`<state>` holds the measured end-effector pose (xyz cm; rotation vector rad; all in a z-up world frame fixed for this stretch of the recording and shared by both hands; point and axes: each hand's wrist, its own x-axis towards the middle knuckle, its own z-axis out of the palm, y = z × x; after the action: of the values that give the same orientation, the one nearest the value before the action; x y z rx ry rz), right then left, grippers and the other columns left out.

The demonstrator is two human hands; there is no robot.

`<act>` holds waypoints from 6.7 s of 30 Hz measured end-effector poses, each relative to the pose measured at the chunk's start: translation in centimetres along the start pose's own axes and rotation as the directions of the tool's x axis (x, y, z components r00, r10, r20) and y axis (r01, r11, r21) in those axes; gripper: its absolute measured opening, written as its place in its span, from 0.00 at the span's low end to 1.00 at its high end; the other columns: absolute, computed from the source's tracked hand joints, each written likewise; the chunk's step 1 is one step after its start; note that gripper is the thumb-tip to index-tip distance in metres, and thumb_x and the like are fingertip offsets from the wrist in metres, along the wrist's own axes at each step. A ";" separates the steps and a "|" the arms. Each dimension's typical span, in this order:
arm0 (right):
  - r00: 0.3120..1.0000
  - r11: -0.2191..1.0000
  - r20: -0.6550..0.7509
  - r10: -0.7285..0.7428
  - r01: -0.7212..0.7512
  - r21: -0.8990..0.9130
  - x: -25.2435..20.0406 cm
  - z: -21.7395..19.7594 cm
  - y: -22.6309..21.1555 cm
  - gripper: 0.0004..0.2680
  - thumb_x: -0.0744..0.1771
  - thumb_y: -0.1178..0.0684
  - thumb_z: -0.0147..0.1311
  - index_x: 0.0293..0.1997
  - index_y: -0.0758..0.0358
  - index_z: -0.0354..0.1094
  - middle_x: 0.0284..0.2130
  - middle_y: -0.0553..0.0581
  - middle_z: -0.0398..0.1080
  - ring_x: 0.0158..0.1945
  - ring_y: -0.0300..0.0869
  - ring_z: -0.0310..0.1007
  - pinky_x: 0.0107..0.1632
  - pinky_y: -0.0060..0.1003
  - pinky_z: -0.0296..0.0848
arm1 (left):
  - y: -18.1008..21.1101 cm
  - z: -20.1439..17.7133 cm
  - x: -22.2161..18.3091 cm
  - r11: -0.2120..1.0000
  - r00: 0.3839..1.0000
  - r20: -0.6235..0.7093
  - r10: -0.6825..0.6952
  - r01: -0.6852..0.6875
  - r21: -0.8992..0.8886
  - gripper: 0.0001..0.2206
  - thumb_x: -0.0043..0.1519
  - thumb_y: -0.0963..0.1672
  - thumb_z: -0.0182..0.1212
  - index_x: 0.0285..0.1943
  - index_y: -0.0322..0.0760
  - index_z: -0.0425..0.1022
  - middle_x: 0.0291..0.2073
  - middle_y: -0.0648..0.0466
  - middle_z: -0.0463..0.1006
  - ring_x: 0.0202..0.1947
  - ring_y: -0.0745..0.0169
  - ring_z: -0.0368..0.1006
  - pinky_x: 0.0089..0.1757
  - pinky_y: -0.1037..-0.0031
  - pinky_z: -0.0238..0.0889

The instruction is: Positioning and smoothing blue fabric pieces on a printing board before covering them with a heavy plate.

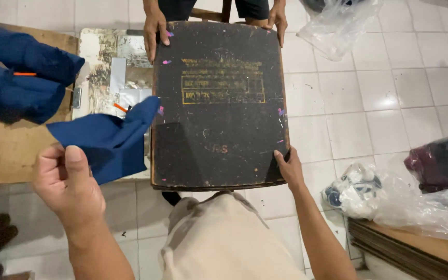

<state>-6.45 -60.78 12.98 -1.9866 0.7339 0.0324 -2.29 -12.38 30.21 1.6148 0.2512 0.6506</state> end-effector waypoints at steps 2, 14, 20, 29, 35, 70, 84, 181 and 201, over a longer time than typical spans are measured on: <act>0.988 0.990 0.107 0.107 -0.096 -0.105 -1.0 -0.8 -1.3 0.23 0.67 0.39 0.51 0.69 0.57 0.57 0.60 0.58 0.69 0.62 0.50 0.68 0.60 0.44 0.65 | 1.7 -0.2 -2.5 0.997 0.997 0.027 -0.070 0.070 -0.015 0.18 0.69 0.53 0.64 0.52 0.38 0.68 0.30 0.62 0.61 0.28 0.79 0.51 0.31 0.82 0.44; 0.851 0.948 0.416 -0.319 0.290 0.131 -2.1 -6.0 -14.1 0.28 0.68 0.42 0.50 0.77 0.53 0.44 0.76 0.59 0.45 0.80 0.51 0.40 0.74 0.56 0.46 | 10.7 4.4 -11.4 0.931 0.891 0.452 0.037 -0.195 0.308 0.10 0.66 0.46 0.61 0.45 0.33 0.77 0.36 0.53 0.80 0.34 0.68 0.74 0.37 0.77 0.68; -0.013 0.440 0.619 -0.786 0.691 0.573 -11.7 -1.9 -24.1 0.32 0.63 0.34 0.62 0.69 0.63 0.56 0.67 0.65 0.62 0.71 0.56 0.64 0.72 0.52 0.63 | 13.1 8.3 -9.4 0.863 0.544 0.771 0.330 -0.505 -0.014 0.06 0.68 0.41 0.56 0.47 0.31 0.75 0.42 0.49 0.83 0.39 0.55 0.83 0.40 0.68 0.74; 0.068 0.147 0.257 -0.964 0.941 0.306 -11.5 -3.2 -27.4 0.08 0.72 0.54 0.43 0.46 0.65 0.69 0.28 0.55 0.67 0.29 0.49 0.65 0.39 0.42 0.63 | 7.8 6.3 -4.0 0.871 0.460 0.869 0.182 -0.486 0.075 0.05 0.64 0.44 0.64 0.43 0.39 0.78 0.34 0.57 0.83 0.27 0.62 0.77 0.31 0.70 0.65; 0.308 0.295 -0.080 -0.948 0.945 0.139 -9.4 -7.3 -27.1 0.04 0.67 0.64 0.57 0.44 0.71 0.67 0.33 0.69 0.72 0.33 0.51 0.76 0.37 0.36 0.78 | -2.2 7.6 -2.1 0.755 0.352 0.922 -0.159 -0.559 0.344 0.07 0.61 0.42 0.59 0.41 0.51 0.82 0.33 0.61 0.83 0.34 0.52 0.72 0.29 0.56 0.63; 0.987 0.957 0.059 -0.150 0.130 0.260 24.7 4.3 -12.2 0.05 0.66 0.56 0.67 0.40 0.65 0.76 0.20 0.50 0.67 0.23 0.30 0.66 0.25 0.22 0.61 | -18.1 25.5 10.8 0.928 0.910 0.390 -0.140 -0.017 0.372 0.06 0.65 0.41 0.67 0.49 0.39 0.85 0.38 0.46 0.84 0.43 0.42 0.81 0.43 0.60 0.72; 0.980 0.946 0.164 -0.110 0.052 0.319 32.0 4.4 -18.4 0.29 0.65 0.55 0.61 0.74 0.59 0.47 0.44 0.50 0.71 0.42 0.34 0.72 0.38 0.30 0.67 | -20.5 30.9 20.2 0.781 0.783 0.204 -0.587 0.482 0.397 0.21 0.60 0.43 0.67 0.63 0.44 0.68 0.24 0.65 0.74 0.27 0.74 0.70 0.36 0.78 0.67; 0.988 0.995 0.146 -0.058 0.070 -0.076 19.1 1.7 -9.5 0.04 0.65 0.62 0.62 0.42 0.66 0.76 0.18 0.56 0.68 0.20 0.36 0.68 0.23 0.26 0.68 | -16.9 20.2 10.3 0.741 0.719 0.609 -0.335 -0.198 0.641 0.03 0.66 0.39 0.69 0.47 0.37 0.81 0.32 0.44 0.78 0.38 0.38 0.79 0.37 0.58 0.73; 0.980 0.986 0.197 -0.031 0.063 -0.156 19.3 1.2 -9.7 0.06 0.65 0.61 0.64 0.45 0.67 0.76 0.25 0.59 0.72 0.28 0.38 0.73 0.26 0.30 0.75 | -17.1 20.0 9.8 0.683 0.747 0.605 -0.276 -0.291 0.670 0.03 0.64 0.45 0.68 0.43 0.47 0.79 0.31 0.55 0.79 0.36 0.52 0.80 0.37 0.62 0.73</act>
<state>14.53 -65.83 13.92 -2.1186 0.5725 0.2617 20.09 -21.27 15.75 2.5381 -0.0628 -0.1374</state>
